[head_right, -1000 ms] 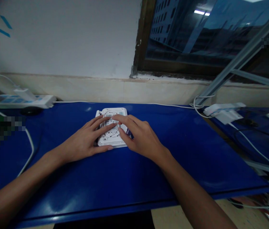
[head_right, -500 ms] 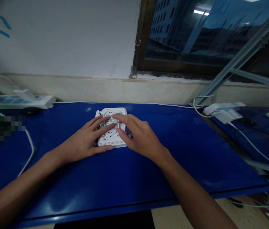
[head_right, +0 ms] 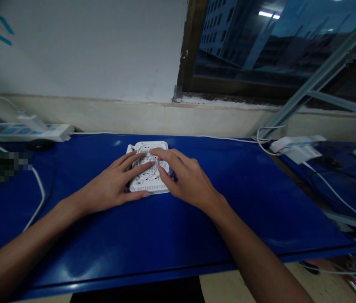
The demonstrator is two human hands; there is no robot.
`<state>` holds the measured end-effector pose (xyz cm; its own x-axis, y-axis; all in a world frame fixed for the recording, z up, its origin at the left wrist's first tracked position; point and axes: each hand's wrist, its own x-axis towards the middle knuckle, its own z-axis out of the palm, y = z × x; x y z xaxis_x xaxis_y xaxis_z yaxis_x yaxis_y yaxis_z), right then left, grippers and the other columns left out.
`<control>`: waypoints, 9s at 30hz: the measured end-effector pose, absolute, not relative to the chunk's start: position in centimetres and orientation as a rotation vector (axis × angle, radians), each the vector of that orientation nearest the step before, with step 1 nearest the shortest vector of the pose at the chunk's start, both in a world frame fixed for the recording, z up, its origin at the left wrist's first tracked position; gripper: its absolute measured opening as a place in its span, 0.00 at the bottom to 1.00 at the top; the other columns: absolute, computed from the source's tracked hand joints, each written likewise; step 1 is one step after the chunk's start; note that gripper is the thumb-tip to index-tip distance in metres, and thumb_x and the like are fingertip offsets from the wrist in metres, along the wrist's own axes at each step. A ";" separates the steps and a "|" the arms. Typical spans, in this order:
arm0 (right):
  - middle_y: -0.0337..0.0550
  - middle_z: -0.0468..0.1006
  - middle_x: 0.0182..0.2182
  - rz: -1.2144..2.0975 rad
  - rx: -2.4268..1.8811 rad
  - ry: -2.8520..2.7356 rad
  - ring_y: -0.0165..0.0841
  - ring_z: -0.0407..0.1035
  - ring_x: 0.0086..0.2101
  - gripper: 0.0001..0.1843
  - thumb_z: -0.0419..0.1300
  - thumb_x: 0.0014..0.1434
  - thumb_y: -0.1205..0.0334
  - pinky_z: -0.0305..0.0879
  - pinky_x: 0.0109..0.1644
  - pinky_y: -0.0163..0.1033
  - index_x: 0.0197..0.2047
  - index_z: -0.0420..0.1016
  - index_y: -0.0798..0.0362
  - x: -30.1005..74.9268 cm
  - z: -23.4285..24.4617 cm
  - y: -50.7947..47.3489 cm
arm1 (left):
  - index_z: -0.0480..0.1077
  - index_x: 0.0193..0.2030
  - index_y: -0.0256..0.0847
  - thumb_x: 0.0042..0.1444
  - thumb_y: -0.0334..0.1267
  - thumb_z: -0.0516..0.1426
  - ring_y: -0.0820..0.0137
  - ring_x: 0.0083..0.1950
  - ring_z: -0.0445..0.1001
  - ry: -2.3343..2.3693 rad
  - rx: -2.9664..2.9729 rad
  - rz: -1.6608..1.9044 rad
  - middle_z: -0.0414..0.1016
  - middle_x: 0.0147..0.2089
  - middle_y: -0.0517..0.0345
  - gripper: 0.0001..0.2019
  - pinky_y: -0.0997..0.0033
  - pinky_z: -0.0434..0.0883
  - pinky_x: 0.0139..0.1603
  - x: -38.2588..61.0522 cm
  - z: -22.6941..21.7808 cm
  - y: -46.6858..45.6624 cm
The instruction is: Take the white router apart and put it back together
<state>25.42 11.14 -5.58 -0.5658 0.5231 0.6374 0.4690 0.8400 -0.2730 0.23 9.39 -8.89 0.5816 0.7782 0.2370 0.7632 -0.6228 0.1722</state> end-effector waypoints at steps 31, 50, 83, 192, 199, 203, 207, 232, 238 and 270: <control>0.42 0.77 0.55 0.112 -0.735 -2.310 0.33 0.75 0.45 0.26 0.59 0.64 0.68 0.73 0.47 0.38 0.64 0.65 0.45 25.4 -5.2 10.8 | 0.52 0.74 0.49 0.61 0.66 0.53 0.43 0.76 0.46 1.329 2.739 0.469 0.47 0.77 0.45 0.40 0.36 0.53 0.72 0.3 -8.9 9.3; 0.44 0.77 0.54 0.164 -0.708 -2.259 0.34 0.75 0.46 0.25 0.57 0.64 0.71 0.75 0.48 0.40 0.63 0.66 0.47 25.4 -5.2 11.0 | 0.52 0.74 0.50 0.61 0.66 0.53 0.44 0.76 0.47 1.329 2.733 0.481 0.48 0.77 0.45 0.40 0.37 0.54 0.72 0.2 -8.9 9.3; 0.44 0.76 0.55 0.199 -0.700 -2.299 0.33 0.73 0.40 0.35 0.55 0.58 0.74 0.74 0.40 0.39 0.67 0.60 0.45 25.8 -5.1 10.8 | 0.52 0.74 0.52 0.60 0.65 0.55 0.44 0.76 0.47 1.282 2.728 0.535 0.47 0.77 0.48 0.40 0.35 0.53 0.72 0.1 -8.9 9.4; 0.37 0.79 0.27 0.509 -1.057 -1.622 0.37 0.74 0.19 0.39 0.66 0.58 0.55 0.70 0.22 0.41 0.69 0.57 0.44 34.9 -8.2 19.7 | 0.80 0.44 0.40 0.58 0.31 0.61 0.59 0.47 0.79 0.922 2.969 0.166 0.80 0.45 0.50 0.09 0.60 0.75 0.47 13.2 -5.6 17.3; 0.35 0.76 0.27 0.771 -0.947 -1.488 0.35 0.72 0.19 0.49 0.71 0.52 0.52 0.72 0.22 0.42 0.69 0.48 0.43 33.1 -8.1 19.4 | 0.72 0.58 0.38 0.57 0.58 0.60 0.31 0.65 0.62 1.637 2.823 0.264 0.71 0.61 0.33 0.30 0.27 0.65 0.56 10.9 -5.4 14.1; 0.34 0.75 0.28 0.897 -0.902 -1.443 0.34 0.73 0.22 0.39 0.71 0.52 0.52 0.74 0.27 0.43 0.60 0.53 0.43 31.8 -7.9 19.0 | 0.59 0.71 0.38 0.46 0.61 0.65 0.18 0.65 0.58 1.717 2.644 0.059 0.61 0.68 0.24 0.49 0.17 0.63 0.49 8.2 -5.5 12.3; 0.32 0.75 0.28 0.952 -0.892 -1.408 0.33 0.74 0.22 0.39 0.71 0.52 0.52 0.74 0.28 0.42 0.59 0.51 0.42 31.3 -8.0 18.8 | 0.47 0.75 0.60 0.39 0.42 0.71 0.32 0.73 0.52 1.293 2.789 -0.085 0.55 0.75 0.44 0.58 0.23 0.61 0.60 4.1 -4.6 11.9; 0.39 0.84 0.36 1.536 -0.709 -1.276 0.33 0.76 0.33 0.24 0.70 0.56 0.58 0.70 0.45 0.44 0.42 0.56 0.44 25.8 -6.8 14.7 | 0.74 0.58 0.43 0.66 0.47 0.58 0.57 0.64 0.68 1.169 2.575 0.972 0.79 0.56 0.53 0.17 0.50 0.67 0.65 2.3 -7.0 10.4; 0.37 0.84 0.34 1.453 -0.755 -1.273 0.32 0.75 0.31 0.25 0.71 0.56 0.56 0.70 0.42 0.42 0.43 0.56 0.44 25.8 -7.2 15.1 | 0.79 0.42 0.40 0.66 0.36 0.57 0.64 0.47 0.78 1.173 2.441 1.184 0.82 0.43 0.54 0.08 0.61 0.74 0.52 2.6 -6.9 10.5; 0.40 0.84 0.30 1.286 -0.899 -1.340 0.31 0.73 0.28 0.21 0.71 0.55 0.54 0.66 0.34 0.39 0.44 0.64 0.47 27.6 -7.0 16.1 | 0.78 0.44 0.43 0.67 0.37 0.58 0.67 0.44 0.79 1.094 2.462 0.970 0.82 0.43 0.57 0.07 0.66 0.74 0.47 1.8 -7.0 10.5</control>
<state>27.55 16.12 -7.01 -0.1934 0.9659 0.1719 -0.1321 0.1480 -0.9801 1.78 10.50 -6.97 0.4886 0.7371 0.4668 0.5512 -0.6755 0.4897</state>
